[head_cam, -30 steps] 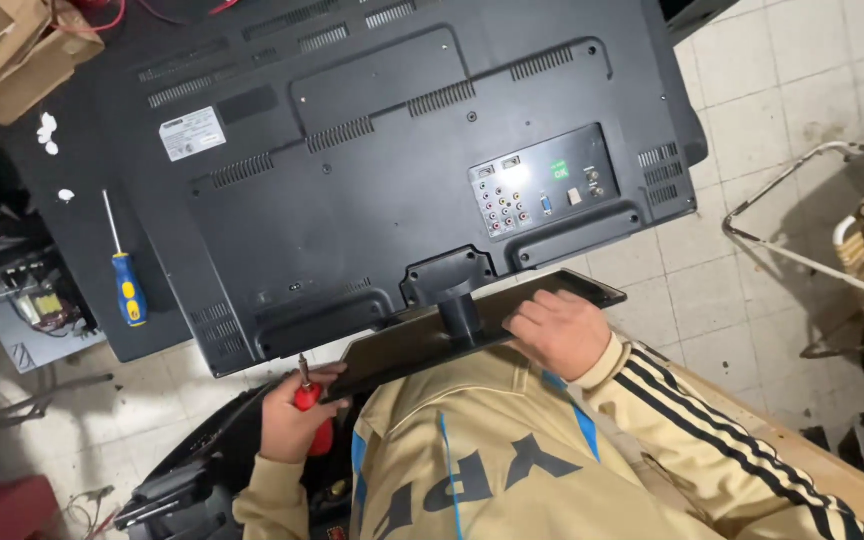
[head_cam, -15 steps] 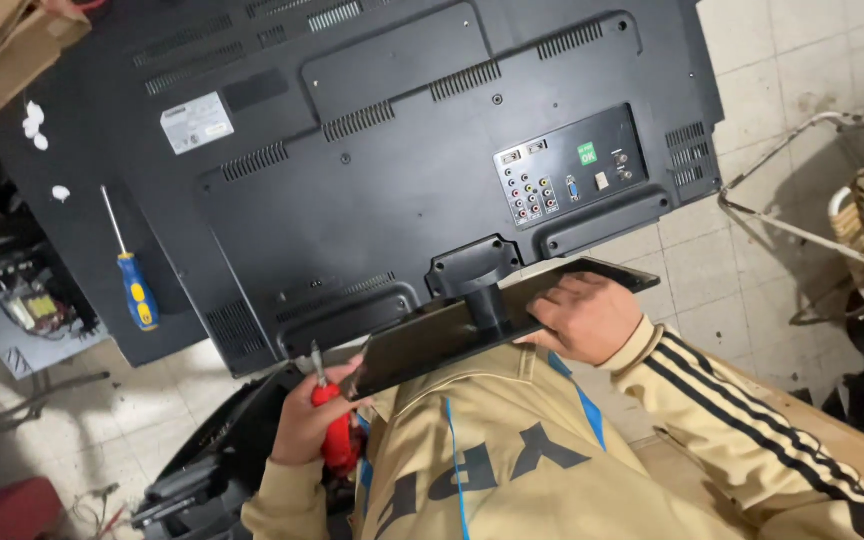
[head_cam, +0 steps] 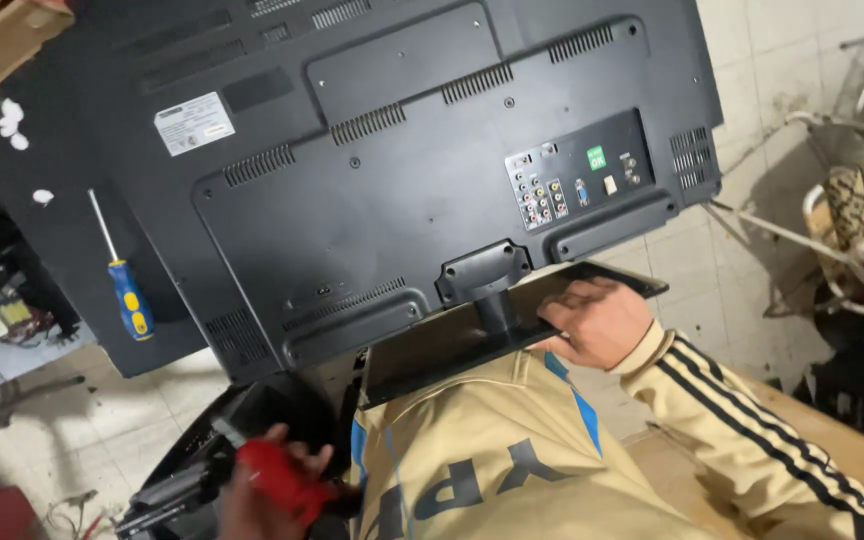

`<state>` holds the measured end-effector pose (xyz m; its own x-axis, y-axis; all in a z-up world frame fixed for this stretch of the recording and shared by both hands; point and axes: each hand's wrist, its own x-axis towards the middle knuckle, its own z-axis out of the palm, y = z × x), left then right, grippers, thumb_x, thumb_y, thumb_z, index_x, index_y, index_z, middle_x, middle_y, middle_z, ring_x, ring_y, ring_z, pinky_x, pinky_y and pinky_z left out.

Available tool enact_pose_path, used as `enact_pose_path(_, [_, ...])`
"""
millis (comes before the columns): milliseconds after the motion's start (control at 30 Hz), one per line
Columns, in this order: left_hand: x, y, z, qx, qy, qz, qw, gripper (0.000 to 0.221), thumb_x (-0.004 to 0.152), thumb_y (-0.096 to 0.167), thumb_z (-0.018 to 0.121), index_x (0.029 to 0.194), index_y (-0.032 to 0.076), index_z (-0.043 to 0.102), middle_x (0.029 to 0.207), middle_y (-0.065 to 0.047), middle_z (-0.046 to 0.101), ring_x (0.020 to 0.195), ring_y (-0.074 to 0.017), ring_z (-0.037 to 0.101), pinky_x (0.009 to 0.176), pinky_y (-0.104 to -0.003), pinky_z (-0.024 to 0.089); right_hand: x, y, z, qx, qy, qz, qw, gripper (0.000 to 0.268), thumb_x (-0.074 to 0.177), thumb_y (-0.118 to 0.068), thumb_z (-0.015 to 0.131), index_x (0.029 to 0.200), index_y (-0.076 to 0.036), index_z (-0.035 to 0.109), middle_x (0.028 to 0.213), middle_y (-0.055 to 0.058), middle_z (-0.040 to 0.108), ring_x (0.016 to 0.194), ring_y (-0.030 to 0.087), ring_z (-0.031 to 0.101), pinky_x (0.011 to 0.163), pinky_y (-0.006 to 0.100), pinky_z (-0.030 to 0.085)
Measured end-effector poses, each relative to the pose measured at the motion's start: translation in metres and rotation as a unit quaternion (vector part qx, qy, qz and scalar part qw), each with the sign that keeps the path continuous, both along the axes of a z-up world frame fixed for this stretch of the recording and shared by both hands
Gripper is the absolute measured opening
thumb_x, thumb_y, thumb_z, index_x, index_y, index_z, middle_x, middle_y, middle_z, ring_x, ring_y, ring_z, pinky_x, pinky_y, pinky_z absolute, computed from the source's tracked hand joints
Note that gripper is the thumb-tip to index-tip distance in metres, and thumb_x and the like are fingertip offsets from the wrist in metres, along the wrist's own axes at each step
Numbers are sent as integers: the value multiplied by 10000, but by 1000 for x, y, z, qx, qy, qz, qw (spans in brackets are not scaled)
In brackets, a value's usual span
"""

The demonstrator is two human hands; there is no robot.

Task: Removing and reattaching a TV stand using an electric screwdriver on a repair bench

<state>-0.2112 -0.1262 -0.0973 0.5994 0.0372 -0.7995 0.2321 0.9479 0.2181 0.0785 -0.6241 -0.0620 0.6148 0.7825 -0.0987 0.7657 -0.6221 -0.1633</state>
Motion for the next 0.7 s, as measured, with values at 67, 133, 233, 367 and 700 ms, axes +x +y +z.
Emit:
enact_pose_path(67, [0,-66,17,181,73,-19,980,679,983,342,687,1566,20,555,1074,-198,666,860,-349,678,791,-477,564,2,1,3,20,23,0,1000,612,1034,-749,517,1058,-189,762,935,-1,810,836,292,715,687,472,557])
enact_pose_path(133, [-4,-68,18,196,17,-7,981,760,933,297,805,1599,72,515,1112,-172,691,766,-283,679,765,-477,579,2,3,5,29,30,6,999,616,1037,-744,527,1021,-168,742,868,22,785,817,304,719,696,478,554])
enact_pose_path(233, [42,-67,95,197,-80,-19,977,883,934,235,937,1657,93,449,1240,-167,715,764,-242,723,743,-546,660,6,0,0,37,29,14,999,616,1046,-733,529,941,-150,697,797,37,746,788,302,708,707,468,547])
enact_pose_path(367, [78,-41,181,106,-251,-60,960,743,1207,304,708,1793,106,297,1338,-335,686,1017,-525,813,1198,-811,188,8,2,-1,52,21,26,998,601,1053,-704,563,844,-151,675,754,11,702,751,285,695,768,443,559])
enact_pose_path(700, [178,-156,188,407,-17,-327,853,998,768,2,829,1681,96,438,846,-148,720,674,-180,643,487,-274,522,5,-4,-9,64,29,31,997,620,1068,-720,494,836,-167,650,771,16,690,735,288,668,707,452,513])
